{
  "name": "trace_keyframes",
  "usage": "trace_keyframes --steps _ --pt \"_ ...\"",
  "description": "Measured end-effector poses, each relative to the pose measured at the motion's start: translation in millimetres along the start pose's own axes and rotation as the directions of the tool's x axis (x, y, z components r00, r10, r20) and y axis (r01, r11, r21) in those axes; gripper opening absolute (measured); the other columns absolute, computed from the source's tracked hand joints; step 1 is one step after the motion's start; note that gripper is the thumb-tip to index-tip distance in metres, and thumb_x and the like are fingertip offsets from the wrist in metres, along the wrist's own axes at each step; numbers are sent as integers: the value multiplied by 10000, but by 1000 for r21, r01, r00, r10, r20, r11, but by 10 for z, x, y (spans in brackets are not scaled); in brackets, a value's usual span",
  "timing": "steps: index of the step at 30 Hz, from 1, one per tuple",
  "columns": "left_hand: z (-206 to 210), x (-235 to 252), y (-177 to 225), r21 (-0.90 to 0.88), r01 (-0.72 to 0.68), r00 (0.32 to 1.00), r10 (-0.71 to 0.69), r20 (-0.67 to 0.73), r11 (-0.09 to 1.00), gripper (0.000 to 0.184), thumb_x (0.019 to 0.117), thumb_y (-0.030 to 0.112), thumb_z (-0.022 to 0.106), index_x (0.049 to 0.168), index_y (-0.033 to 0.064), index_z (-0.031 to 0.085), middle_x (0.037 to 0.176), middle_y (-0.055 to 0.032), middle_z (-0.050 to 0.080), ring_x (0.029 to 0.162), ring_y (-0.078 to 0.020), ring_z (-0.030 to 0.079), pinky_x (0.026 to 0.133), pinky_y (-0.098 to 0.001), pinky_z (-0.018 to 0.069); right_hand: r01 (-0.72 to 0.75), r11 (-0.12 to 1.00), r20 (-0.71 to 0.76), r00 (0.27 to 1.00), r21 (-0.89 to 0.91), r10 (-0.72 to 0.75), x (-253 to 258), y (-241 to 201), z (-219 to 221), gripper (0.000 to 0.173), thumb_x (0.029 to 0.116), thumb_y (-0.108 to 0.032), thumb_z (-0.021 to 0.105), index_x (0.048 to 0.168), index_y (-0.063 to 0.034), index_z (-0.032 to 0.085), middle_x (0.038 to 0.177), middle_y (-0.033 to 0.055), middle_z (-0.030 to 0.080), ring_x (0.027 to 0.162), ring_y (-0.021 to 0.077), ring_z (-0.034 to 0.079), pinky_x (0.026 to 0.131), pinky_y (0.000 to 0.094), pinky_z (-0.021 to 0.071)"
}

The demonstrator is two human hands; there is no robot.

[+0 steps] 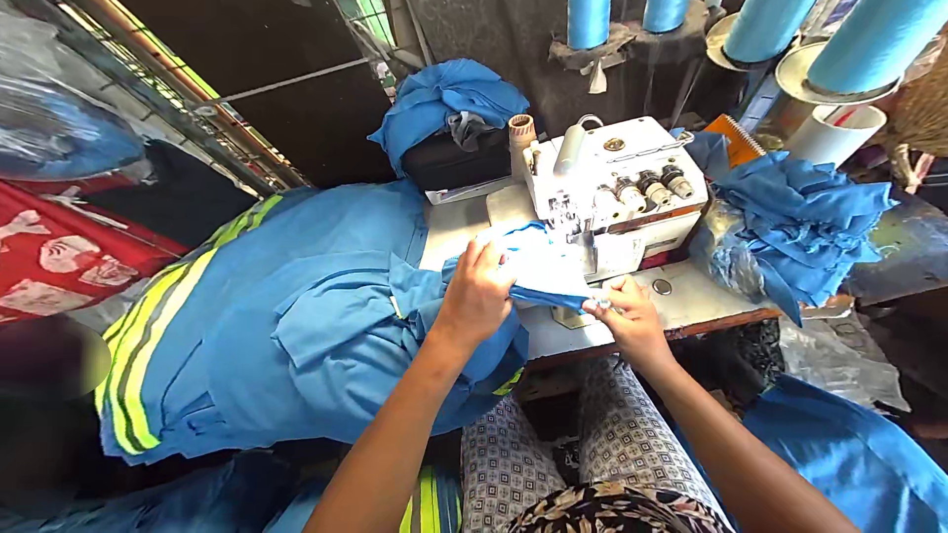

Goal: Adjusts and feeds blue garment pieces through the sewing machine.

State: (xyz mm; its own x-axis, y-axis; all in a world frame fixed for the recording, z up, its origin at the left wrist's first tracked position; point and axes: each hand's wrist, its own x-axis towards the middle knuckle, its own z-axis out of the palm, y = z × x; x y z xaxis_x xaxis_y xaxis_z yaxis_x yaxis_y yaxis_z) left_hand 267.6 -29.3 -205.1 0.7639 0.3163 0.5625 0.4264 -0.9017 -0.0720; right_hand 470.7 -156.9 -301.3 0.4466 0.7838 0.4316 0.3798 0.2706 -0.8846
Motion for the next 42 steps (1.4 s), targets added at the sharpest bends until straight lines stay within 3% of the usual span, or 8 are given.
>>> trace_keyframes --steps 8,12,19,23,28,32,35,42 --pt "-396 183 77 -61 2 994 4 107 998 419 877 541 698 934 134 783 809 -34 630 895 -266 563 794 -426 453 -109 987 -84 991 -120 100 529 -43 265 205 877 -352 755 857 -151 788 1010 40 635 1146 327 480 917 628 327" --pt "-326 118 319 -62 8 999 -6 34 998 257 994 321 620 899 173 807 829 -34 647 918 -269 579 820 -437 442 -15 983 -81 997 -183 1 489 19 254 221 908 -330 722 846 -127 784 1014 46 626 1118 312 490 915 603 340" --pt "272 -80 410 -177 -17 999 10 -36 984 338 881 448 743 1090 183 764 1009 -85 682 1022 -300 607 955 -530 400 232 943 -113 958 -237 -264 246 119 215 109 894 -230 722 890 -196 826 1000 29 637 1128 278 497 943 546 331" --pt "446 -153 267 -19 -16 997 18 76 1000 529 818 11 704 1335 120 683 1372 -118 657 1272 -362 610 1040 -607 460 227 953 -172 950 -199 -262 212 152 255 92 883 -223 742 883 -200 831 955 4 625 1115 241 499 948 519 322" --pt "426 -33 388 27 122 987 -124 99 992 172 883 -5 640 1000 41 758 1040 -172 740 1050 -391 693 918 -641 495 180 938 -215 944 -297 -250 266 106 326 86 878 -218 743 869 -208 828 936 9 637 1097 268 505 913 533 311" --pt "223 449 536 154 413 720 -425 548 898 444 1002 83 561 1445 56 561 1538 -231 460 1478 -459 324 1133 -755 184 145 840 -168 948 -523 -269 268 -73 333 126 916 -286 716 894 -240 831 1003 53 637 1096 311 506 894 553 311" --pt "199 792 506 292 449 570 -522 635 844 528 1008 191 599 1487 5 478 1570 -277 374 1489 -502 253 1054 -734 312 197 776 -85 948 -600 -306 173 -175 306 156 945 -297 675 949 -267 828 1100 79 654 1125 343 510 892 566 329" --pt "-259 516 893 290 553 516 -594 617 781 279 963 208 625 1141 10 708 1105 -250 682 1081 -444 648 846 -625 517 181 906 -46 976 -383 -214 -129 -255 -169 234 959 -346 659 1129 -267 798 1139 91 670 1089 333 574 882 593 418"
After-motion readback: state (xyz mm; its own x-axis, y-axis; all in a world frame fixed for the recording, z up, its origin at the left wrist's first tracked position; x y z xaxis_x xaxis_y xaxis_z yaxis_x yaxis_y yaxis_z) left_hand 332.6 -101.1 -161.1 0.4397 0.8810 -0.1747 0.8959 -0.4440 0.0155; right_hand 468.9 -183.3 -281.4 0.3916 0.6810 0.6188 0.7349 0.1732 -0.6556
